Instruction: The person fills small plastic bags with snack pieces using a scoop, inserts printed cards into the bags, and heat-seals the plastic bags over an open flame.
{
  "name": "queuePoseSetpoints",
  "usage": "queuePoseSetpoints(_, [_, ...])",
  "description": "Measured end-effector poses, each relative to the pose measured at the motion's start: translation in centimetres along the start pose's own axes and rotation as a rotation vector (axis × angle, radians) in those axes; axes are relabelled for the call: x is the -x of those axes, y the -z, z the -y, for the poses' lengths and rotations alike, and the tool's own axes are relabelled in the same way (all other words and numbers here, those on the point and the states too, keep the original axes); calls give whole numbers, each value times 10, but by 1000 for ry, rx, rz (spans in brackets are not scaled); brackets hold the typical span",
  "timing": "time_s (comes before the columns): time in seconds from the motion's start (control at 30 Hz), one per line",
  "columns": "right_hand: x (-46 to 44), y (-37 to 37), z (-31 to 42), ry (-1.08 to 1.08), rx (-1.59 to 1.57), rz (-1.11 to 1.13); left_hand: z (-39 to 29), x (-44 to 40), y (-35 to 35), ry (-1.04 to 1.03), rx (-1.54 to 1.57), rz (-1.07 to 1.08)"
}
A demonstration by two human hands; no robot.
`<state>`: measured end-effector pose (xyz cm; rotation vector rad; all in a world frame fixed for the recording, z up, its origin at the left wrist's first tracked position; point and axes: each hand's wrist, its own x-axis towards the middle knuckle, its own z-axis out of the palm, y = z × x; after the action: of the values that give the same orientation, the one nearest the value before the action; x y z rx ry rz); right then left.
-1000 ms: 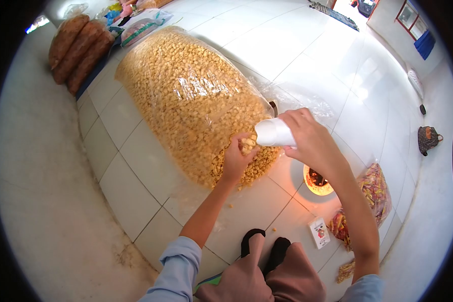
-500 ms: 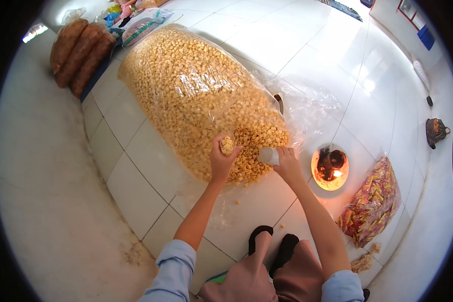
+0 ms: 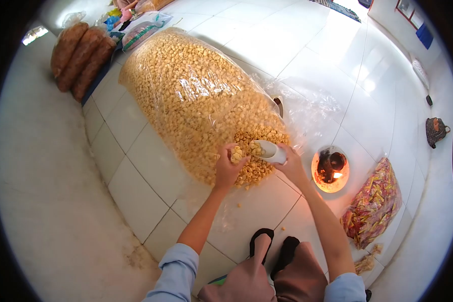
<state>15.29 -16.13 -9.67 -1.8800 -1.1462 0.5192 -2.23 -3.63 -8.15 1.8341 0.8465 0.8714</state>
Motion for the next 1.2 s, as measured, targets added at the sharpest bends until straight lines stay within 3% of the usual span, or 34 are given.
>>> queuePoseSetpoints(0.17, [-9, 87, 69, 105, 124, 4, -26, -4, -16, -20, 61, 53])
queuePoseSetpoints(0.23, [-12, 114, 94, 113, 144, 20, -29, -7, -25, 62, 170, 81])
queuePoseSetpoints(0.33, [-15, 133, 132, 179, 313, 154, -20, -11, -39, 65, 242, 85])
queuePoseSetpoints(0.37, [-16, 131, 135, 180, 315, 152, -21, -12, -41, 63, 243, 86])
queuePoseSetpoints(0.43, [-18, 128, 140, 386, 485, 173, -35, -15, -40, 21, 170, 130])
queuePoseSetpoints(0.57, [-17, 115, 149, 428, 628, 143, -32, -19, -43, -8, 147, 140])
queuePoseSetpoints(0.63, [-17, 112, 150, 459, 816, 167, -39, -20, -40, 23, 156, 226])
queuePoseSetpoints(0.73, [-20, 112, 147, 547, 894, 116, -31, -19, -42, -46, 335, 294])
queuePoseSetpoints(0.83, [-21, 114, 150, 602, 959, 88, -18, -22, -39, -22, 323, 378])
queuePoseSetpoints(1.07, [-19, 118, 162, 685, 983, -15, -26, -26, -26, 95, 417, 300])
queuePoseSetpoints(1.2, [-17, 120, 160, 600, 899, -83, -27, -26, -23, 85, 330, 195])
